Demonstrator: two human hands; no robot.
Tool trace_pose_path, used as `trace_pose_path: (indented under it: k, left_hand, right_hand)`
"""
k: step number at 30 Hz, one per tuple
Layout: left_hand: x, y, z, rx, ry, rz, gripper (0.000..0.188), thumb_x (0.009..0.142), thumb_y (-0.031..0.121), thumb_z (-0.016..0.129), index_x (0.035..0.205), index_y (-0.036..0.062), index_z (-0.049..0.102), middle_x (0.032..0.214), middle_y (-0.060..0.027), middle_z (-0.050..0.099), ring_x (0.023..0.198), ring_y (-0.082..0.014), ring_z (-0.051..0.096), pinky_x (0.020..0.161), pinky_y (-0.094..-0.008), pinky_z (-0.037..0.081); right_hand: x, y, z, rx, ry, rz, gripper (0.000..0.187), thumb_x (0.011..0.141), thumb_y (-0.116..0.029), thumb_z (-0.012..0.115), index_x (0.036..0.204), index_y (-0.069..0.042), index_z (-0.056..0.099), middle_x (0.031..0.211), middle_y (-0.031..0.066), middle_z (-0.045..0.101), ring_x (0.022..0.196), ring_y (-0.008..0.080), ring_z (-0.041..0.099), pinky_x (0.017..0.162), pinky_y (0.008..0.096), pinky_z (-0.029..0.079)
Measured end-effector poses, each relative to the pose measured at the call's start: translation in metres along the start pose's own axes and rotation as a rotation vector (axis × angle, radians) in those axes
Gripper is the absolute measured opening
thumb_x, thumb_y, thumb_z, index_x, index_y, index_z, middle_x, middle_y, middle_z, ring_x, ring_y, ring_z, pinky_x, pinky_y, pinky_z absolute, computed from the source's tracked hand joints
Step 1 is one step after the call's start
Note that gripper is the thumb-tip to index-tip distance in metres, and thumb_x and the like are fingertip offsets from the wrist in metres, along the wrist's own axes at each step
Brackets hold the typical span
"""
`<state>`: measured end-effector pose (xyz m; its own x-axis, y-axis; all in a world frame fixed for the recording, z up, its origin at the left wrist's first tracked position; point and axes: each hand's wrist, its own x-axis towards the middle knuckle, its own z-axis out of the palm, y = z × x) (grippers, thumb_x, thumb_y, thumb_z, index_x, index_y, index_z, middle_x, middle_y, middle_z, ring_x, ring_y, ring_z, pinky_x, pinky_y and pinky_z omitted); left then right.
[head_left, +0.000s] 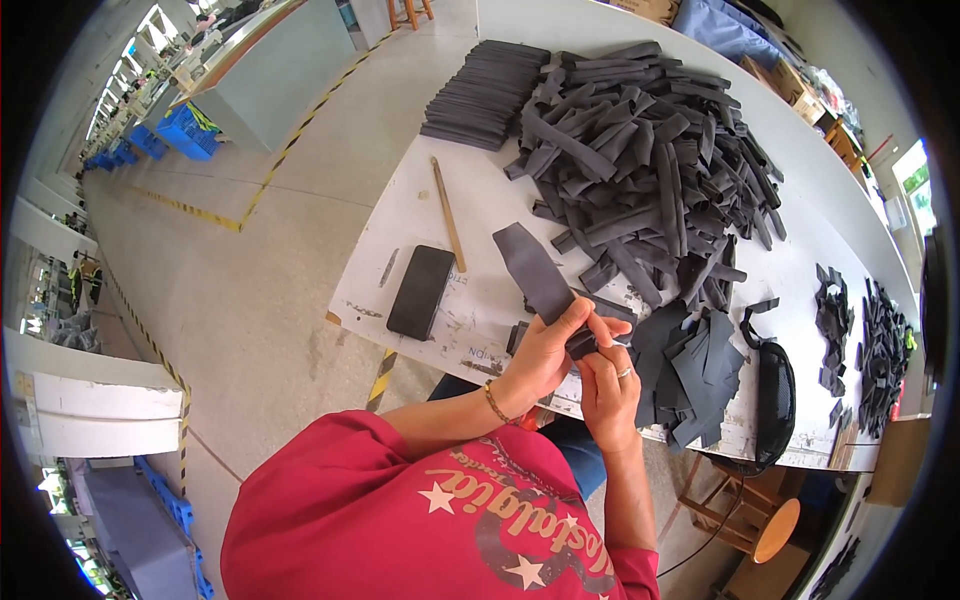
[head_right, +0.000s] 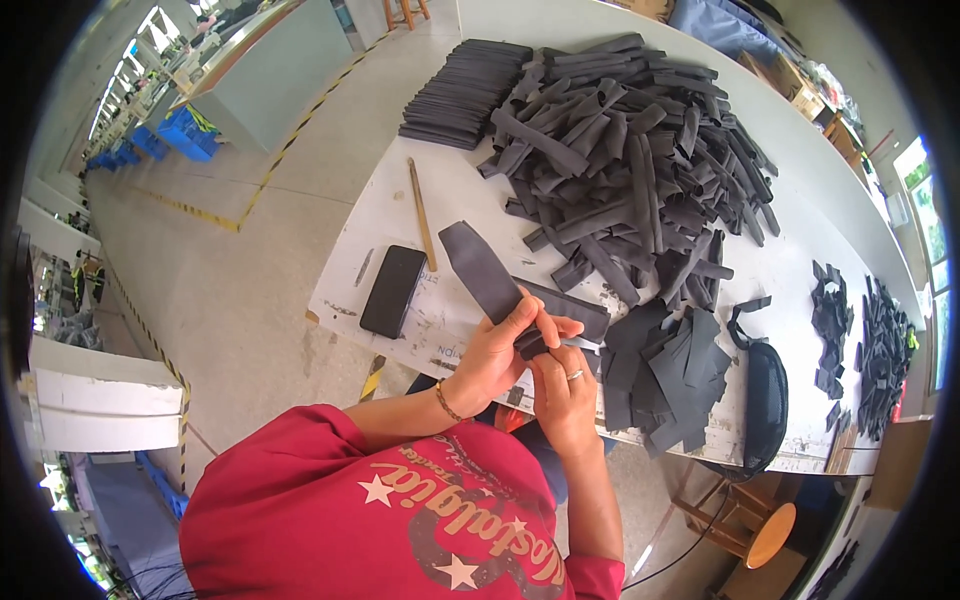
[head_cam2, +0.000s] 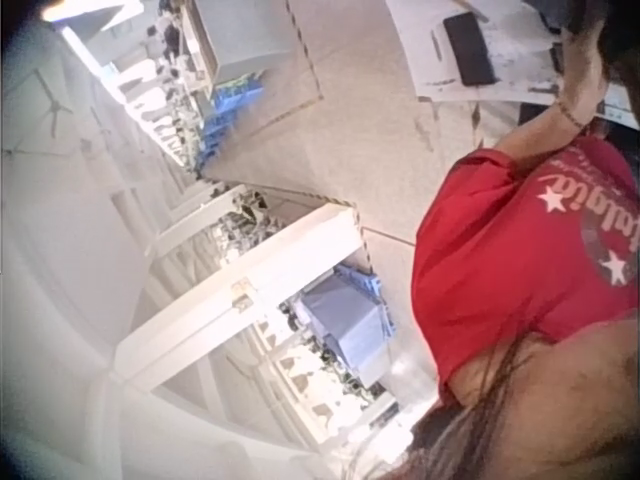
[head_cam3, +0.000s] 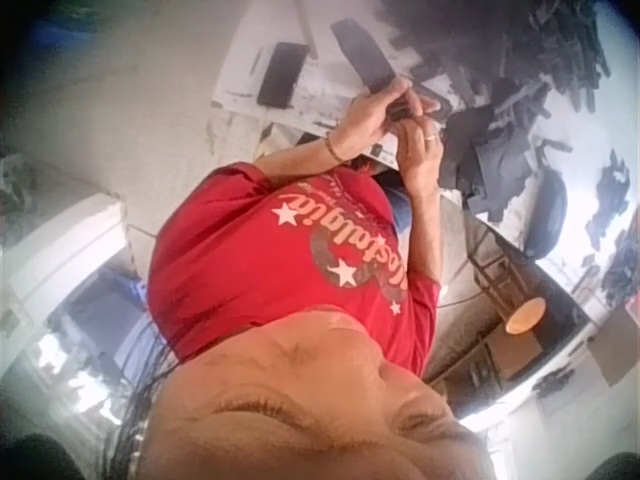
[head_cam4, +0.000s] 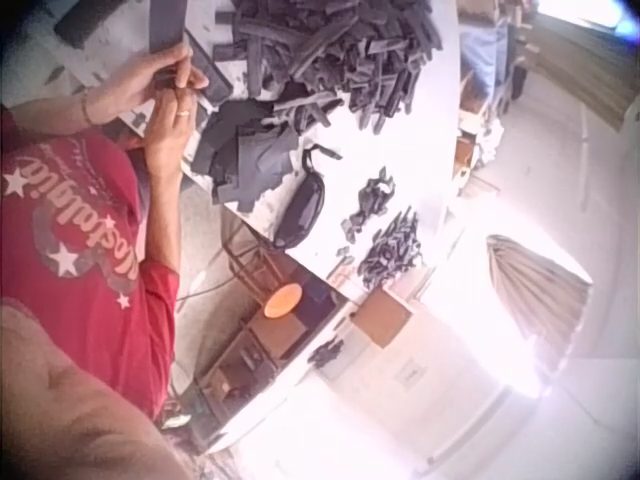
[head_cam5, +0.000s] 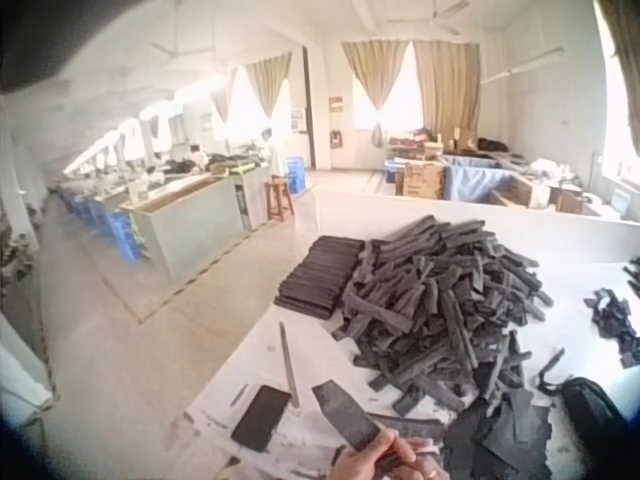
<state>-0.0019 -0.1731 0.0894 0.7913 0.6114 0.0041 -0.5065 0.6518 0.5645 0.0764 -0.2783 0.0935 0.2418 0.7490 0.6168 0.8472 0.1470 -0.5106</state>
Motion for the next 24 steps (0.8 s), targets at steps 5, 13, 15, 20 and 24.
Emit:
trace_pose_path:
  k: [5, 13, 15, 20, 24]
  left_hand:
    - [0.0, -0.006, -0.003, -0.014, -0.023, 0.009, 0.019, 0.101, 0.028, 0.052, 0.095, 0.0095, 0.053, 0.079, -0.009, 0.064, 0.103, -0.0313, 0.065, 0.094, -0.0441, 0.049]
    - [0.001, -0.002, -0.004, 0.017, 0.054, -0.038, 0.024, 0.102, 0.032, 0.048, 0.101, 0.0086, 0.052, 0.091, -0.0134, 0.067, 0.11, -0.0331, 0.062, 0.096, -0.0453, 0.047]
    - [0.005, -0.005, -0.003, 0.002, 0.054, -0.029, 0.026, 0.102, 0.034, 0.046, 0.102, 0.0082, 0.051, 0.093, -0.0139, 0.067, 0.112, -0.0335, 0.061, 0.096, -0.0453, 0.047]
    - [0.025, 0.018, -0.02, 0.012, 0.04, 0.135, 0.027, 0.102, 0.035, 0.045, 0.103, 0.0086, 0.052, 0.104, -0.0168, 0.068, 0.118, -0.035, 0.058, 0.1, -0.0452, 0.045]
    - [0.025, 0.013, -0.021, 0.035, -0.006, 0.168, 0.024, 0.101, 0.034, 0.048, 0.102, 0.0103, 0.053, 0.108, -0.0178, 0.068, 0.119, -0.0358, 0.057, 0.1, -0.0461, 0.045]
  right_hand:
    - [0.004, 0.0, 0.001, -0.036, 0.01, -0.007, 0.024, 0.075, 0.008, 0.07, 0.094, 0.0, 0.057, 0.095, 0.0121, 0.058, 0.08, 0.0305, 0.061, 0.064, 0.0399, 0.05]
    - [0.006, -0.016, 0.012, 0.22, 0.038, 0.404, 0.014, 0.082, 0.002, 0.07, 0.088, 0.0, 0.058, 0.092, 0.0106, 0.058, 0.08, 0.0232, 0.059, 0.071, 0.0326, 0.048]
    - [-0.002, -0.007, 0.026, 0.5, 0.224, 0.632, 0.012, 0.084, 0.001, 0.069, 0.086, 0.0, 0.057, 0.094, 0.0052, 0.056, 0.084, 0.0136, 0.054, 0.074, 0.0263, 0.044]
    - [-0.017, -0.003, 0.016, 0.606, 0.527, 0.676, 0.012, 0.091, 0.0, 0.062, 0.083, -0.003, 0.054, 0.1, 0.0043, 0.055, 0.08, 0.0095, 0.051, 0.075, 0.0226, 0.042]
    - [-0.003, -0.003, 0.001, 0.878, 0.3, 0.835, 0.053, 0.093, -0.033, 0.064, 0.129, 0.0, 0.045, 0.121, 0.012, 0.056, 0.087, 0.0147, 0.059, 0.077, 0.0276, 0.05]
